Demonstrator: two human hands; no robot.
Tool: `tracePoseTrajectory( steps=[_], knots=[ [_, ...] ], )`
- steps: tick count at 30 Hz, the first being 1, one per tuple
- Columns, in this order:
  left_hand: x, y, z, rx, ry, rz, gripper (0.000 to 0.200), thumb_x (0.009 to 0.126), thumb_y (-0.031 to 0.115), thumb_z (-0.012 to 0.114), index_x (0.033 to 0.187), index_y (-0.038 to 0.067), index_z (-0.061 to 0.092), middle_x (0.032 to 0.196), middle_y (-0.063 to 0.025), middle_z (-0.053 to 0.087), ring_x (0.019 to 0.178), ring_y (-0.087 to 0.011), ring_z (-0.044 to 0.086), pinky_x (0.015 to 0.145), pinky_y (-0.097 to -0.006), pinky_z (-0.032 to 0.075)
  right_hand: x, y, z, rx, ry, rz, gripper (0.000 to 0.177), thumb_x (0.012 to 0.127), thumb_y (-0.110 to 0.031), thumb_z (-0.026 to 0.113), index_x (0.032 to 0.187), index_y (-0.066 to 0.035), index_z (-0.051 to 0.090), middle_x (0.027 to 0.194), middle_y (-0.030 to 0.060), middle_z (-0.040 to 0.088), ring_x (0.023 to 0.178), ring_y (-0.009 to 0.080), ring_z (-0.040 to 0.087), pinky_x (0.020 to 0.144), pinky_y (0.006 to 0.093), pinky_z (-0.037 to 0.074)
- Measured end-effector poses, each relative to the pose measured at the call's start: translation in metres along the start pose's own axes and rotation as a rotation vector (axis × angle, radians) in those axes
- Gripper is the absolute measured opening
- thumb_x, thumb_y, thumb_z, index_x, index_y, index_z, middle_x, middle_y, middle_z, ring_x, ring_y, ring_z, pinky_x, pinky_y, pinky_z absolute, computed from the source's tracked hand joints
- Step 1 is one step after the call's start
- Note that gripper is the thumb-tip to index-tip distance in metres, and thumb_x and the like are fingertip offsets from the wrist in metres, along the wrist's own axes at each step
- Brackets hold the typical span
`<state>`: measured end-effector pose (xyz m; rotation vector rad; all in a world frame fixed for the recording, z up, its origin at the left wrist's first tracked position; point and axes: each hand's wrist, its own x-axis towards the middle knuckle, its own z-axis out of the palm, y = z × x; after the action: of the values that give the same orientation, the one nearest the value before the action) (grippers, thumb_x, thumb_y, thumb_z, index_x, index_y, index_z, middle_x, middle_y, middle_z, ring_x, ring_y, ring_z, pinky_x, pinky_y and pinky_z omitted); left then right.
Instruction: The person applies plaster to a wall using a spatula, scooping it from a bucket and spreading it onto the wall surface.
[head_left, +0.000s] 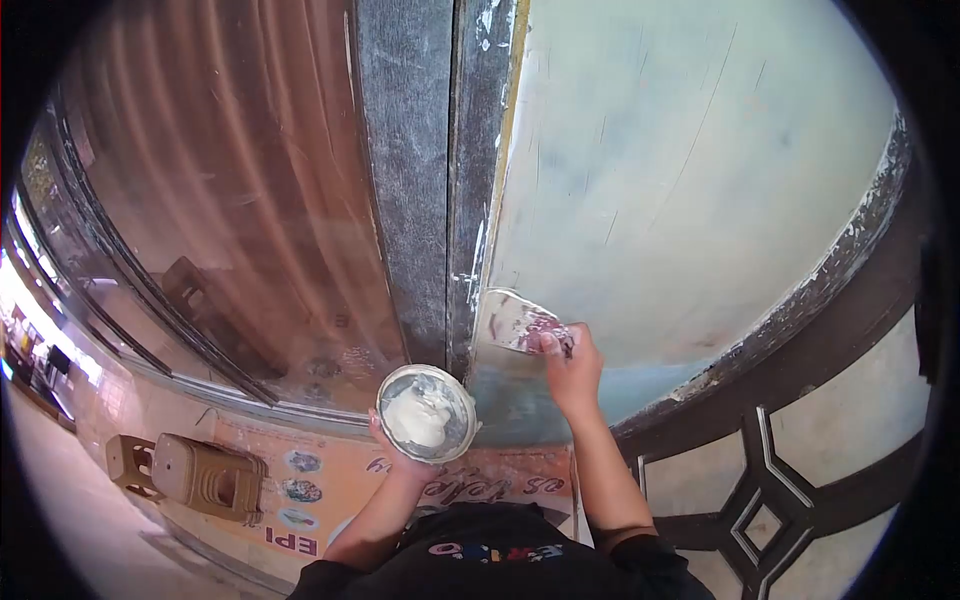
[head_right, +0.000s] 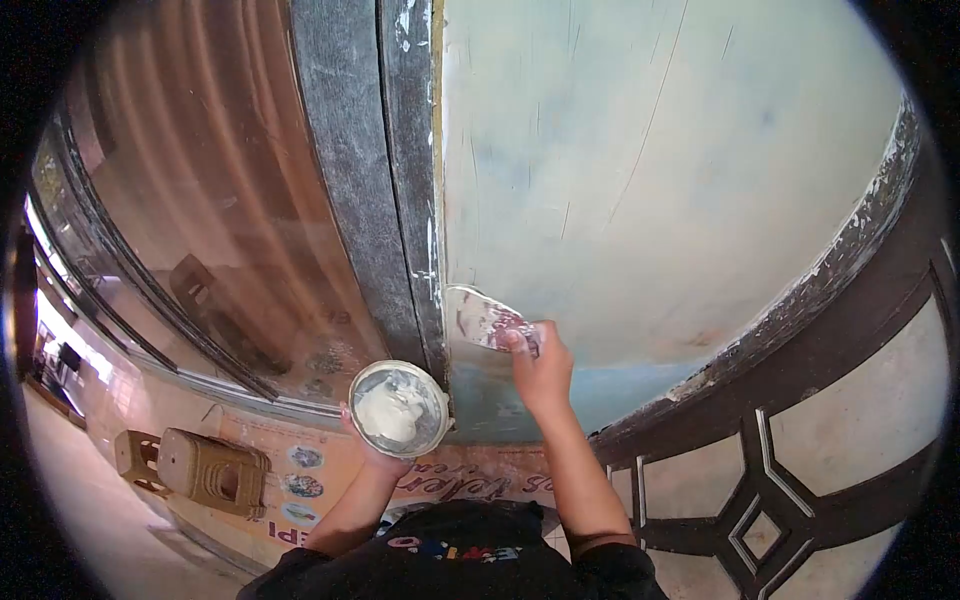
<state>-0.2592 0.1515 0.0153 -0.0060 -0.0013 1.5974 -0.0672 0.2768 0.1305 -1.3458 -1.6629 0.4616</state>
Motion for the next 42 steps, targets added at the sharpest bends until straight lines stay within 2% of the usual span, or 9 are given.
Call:
tracePoseTrajectory(
  steps=[5, 10, 17, 25, 30, 32, 34, 38, 42],
  knots=[
    [0.002, -0.001, -0.006, 0.165, 0.183, 0.084, 0.093, 0.078, 0.084, 0.031, 0.144, 0.019, 0.040, 0.145, -0.0112, 0.044, 0.129, -0.0376, 0.045, 0.105, -0.0603, 0.037, 0.006, 0.031, -0.033, 0.009, 0.046, -0.052, 0.024, 0.091, -0.022, 0.066, 0.088, -0.001, 0.055, 0.069, 0.0084, 0.058, 0.063, 0.0137, 0.051, 0.060, 0.0303, 0.044],
    [0.004, -0.004, -0.005, 0.176, 0.093, 0.029, 0.092, 0.079, 0.083, 0.030, 0.144, 0.019, 0.039, 0.146, -0.0118, 0.043, 0.129, -0.0384, 0.044, 0.105, -0.0608, 0.036, 0.001, 0.024, -0.056, 0.095, -0.034, -0.057, 0.026, 0.091, -0.025, 0.066, 0.088, -0.001, 0.057, 0.071, 0.0061, 0.061, 0.066, 0.0115, 0.054, 0.061, 0.0295, 0.046],
    [0.007, -0.018, 0.016, 0.163, 0.192, -0.014, 0.092, 0.079, 0.084, 0.028, 0.144, 0.019, 0.039, 0.145, -0.0130, 0.043, 0.127, -0.0413, 0.045, 0.104, -0.0643, 0.036, 0.008, -0.012, -0.010, -0.047, -0.057, -0.107, 0.024, 0.091, -0.025, 0.066, 0.091, -0.003, 0.058, 0.073, 0.0168, 0.063, 0.063, 0.0296, 0.060, 0.063, 0.0352, 0.049],
    [0.000, -0.014, -0.003, 0.154, 0.065, -0.076, 0.097, 0.075, 0.087, 0.032, 0.144, 0.019, 0.040, 0.146, -0.0152, 0.041, 0.128, -0.0439, 0.043, 0.104, -0.0636, 0.036, -0.001, 0.036, -0.056, 0.052, 0.023, -0.040, 0.027, 0.091, -0.028, 0.065, 0.089, -0.001, 0.059, 0.070, 0.0104, 0.062, 0.065, 0.0156, 0.057, 0.062, 0.0330, 0.048],
    [-0.002, -0.020, 0.010, -0.216, -0.012, -0.155, 0.099, 0.074, 0.087, 0.031, 0.146, 0.019, 0.037, 0.146, -0.0153, 0.041, 0.129, -0.0429, 0.043, 0.104, -0.0634, 0.036, 0.003, 0.001, -0.021, -0.059, -0.063, -0.166, 0.025, 0.090, -0.024, 0.066, 0.085, -0.002, 0.055, 0.065, 0.0059, 0.056, 0.062, 0.0119, 0.052, 0.058, 0.0303, 0.044],
    [-0.004, -0.022, 0.015, -0.168, -0.026, -0.172, 0.098, 0.075, 0.087, 0.030, 0.146, 0.019, 0.037, 0.146, -0.0153, 0.041, 0.129, -0.0425, 0.043, 0.104, -0.0639, 0.036, 0.007, 0.009, -0.022, -0.087, -0.030, -0.081, 0.026, 0.090, -0.024, 0.066, 0.084, -0.002, 0.054, 0.065, 0.0092, 0.056, 0.061, 0.0146, 0.053, 0.058, 0.0325, 0.044],
    [-0.002, -0.021, 0.015, -0.122, -0.047, -0.178, 0.098, 0.075, 0.087, 0.030, 0.146, 0.019, 0.037, 0.146, -0.0153, 0.041, 0.129, -0.0420, 0.043, 0.104, -0.0643, 0.036, 0.008, 0.024, -0.043, -0.078, 0.062, 0.004, 0.024, 0.090, -0.022, 0.065, 0.088, 0.000, 0.055, 0.069, 0.0184, 0.061, 0.058, 0.0289, 0.057, 0.060, 0.0368, 0.047],
    [-0.003, -0.020, 0.001, 0.132, -0.045, -0.111, 0.102, 0.071, 0.090, 0.032, 0.146, 0.020, 0.037, 0.146, -0.0159, 0.040, 0.129, -0.0445, 0.043, 0.104, -0.0674, 0.034, -0.007, 0.048, -0.079, 0.065, 0.022, 0.025, 0.023, 0.090, -0.022, 0.066, 0.086, -0.001, 0.056, 0.067, 0.0124, 0.061, 0.062, 0.0149, 0.056, 0.059, 0.0319, 0.046],
    [-0.007, -0.021, -0.006, 0.192, 0.014, -0.107, 0.102, 0.071, 0.090, 0.033, 0.145, 0.020, 0.038, 0.146, -0.0164, 0.041, 0.128, -0.0454, 0.043, 0.103, -0.0678, 0.034, -0.022, 0.028, -0.034, -0.018, -0.162, -0.164, 0.020, 0.090, -0.022, 0.066, 0.089, -0.003, 0.058, 0.074, 0.0155, 0.063, 0.064, 0.0285, 0.061, 0.060, 0.0360, 0.048]
  ],
)
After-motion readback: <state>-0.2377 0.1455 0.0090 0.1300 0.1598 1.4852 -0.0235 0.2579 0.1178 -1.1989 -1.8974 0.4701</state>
